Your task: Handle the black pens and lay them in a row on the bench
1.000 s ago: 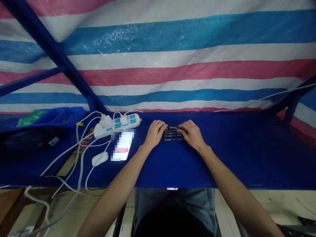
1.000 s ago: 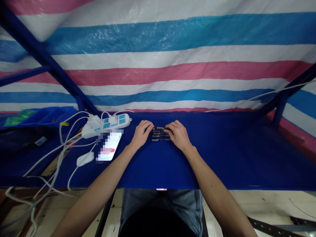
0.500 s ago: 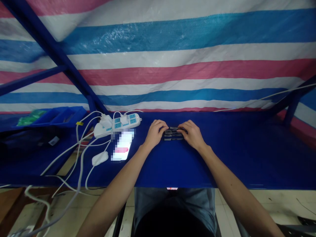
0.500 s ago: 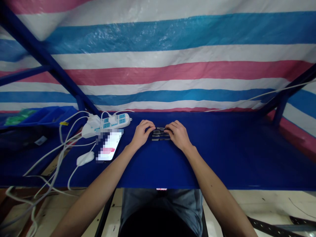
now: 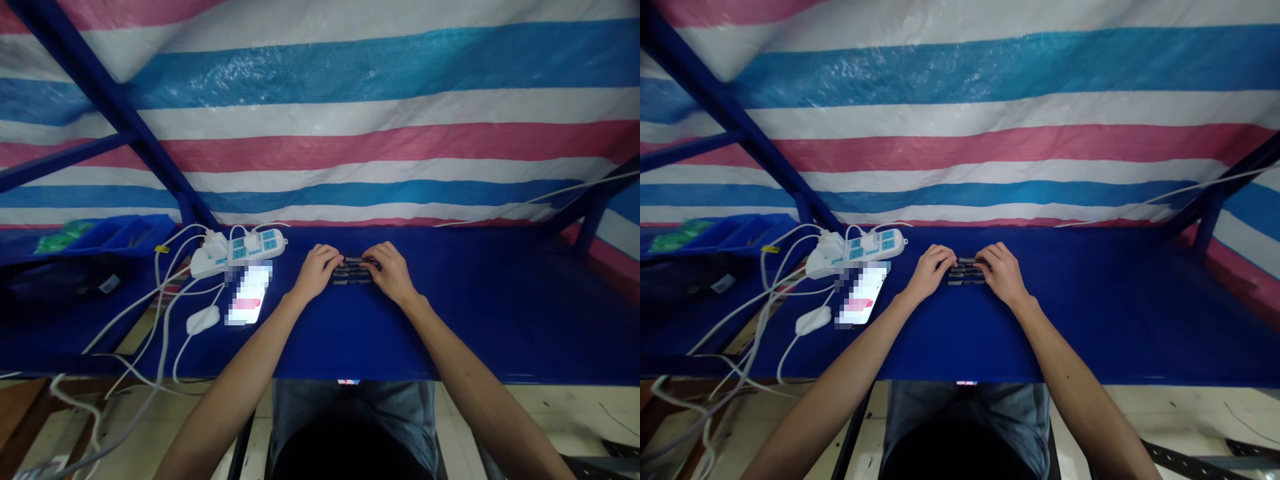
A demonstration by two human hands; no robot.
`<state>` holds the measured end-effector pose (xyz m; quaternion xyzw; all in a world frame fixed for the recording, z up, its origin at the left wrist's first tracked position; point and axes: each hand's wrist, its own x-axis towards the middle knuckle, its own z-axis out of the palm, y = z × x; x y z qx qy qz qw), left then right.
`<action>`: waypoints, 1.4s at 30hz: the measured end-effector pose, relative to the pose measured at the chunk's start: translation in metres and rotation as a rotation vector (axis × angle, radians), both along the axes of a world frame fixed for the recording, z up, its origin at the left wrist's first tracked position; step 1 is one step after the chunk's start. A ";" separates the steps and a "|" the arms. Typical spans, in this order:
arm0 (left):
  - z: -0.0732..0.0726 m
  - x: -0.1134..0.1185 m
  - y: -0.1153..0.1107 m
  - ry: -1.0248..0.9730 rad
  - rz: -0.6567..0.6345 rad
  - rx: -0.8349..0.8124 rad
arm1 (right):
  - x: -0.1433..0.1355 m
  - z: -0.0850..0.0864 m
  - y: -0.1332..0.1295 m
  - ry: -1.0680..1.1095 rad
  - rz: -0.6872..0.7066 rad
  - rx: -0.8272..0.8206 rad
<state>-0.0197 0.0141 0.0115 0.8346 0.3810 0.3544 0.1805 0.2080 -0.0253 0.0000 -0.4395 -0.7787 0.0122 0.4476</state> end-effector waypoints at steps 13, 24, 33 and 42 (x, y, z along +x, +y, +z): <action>0.001 -0.001 0.000 -0.057 -0.040 0.039 | 0.003 0.000 0.001 -0.046 -0.042 -0.085; -0.002 0.000 0.000 -0.104 -0.003 0.045 | 0.003 0.001 -0.001 -0.054 -0.012 -0.127; 0.001 -0.001 0.001 -0.124 0.083 0.052 | 0.005 0.002 -0.001 0.023 0.014 -0.168; 0.003 -0.003 0.003 -0.283 0.180 0.034 | 0.005 0.005 0.002 0.131 0.014 -0.272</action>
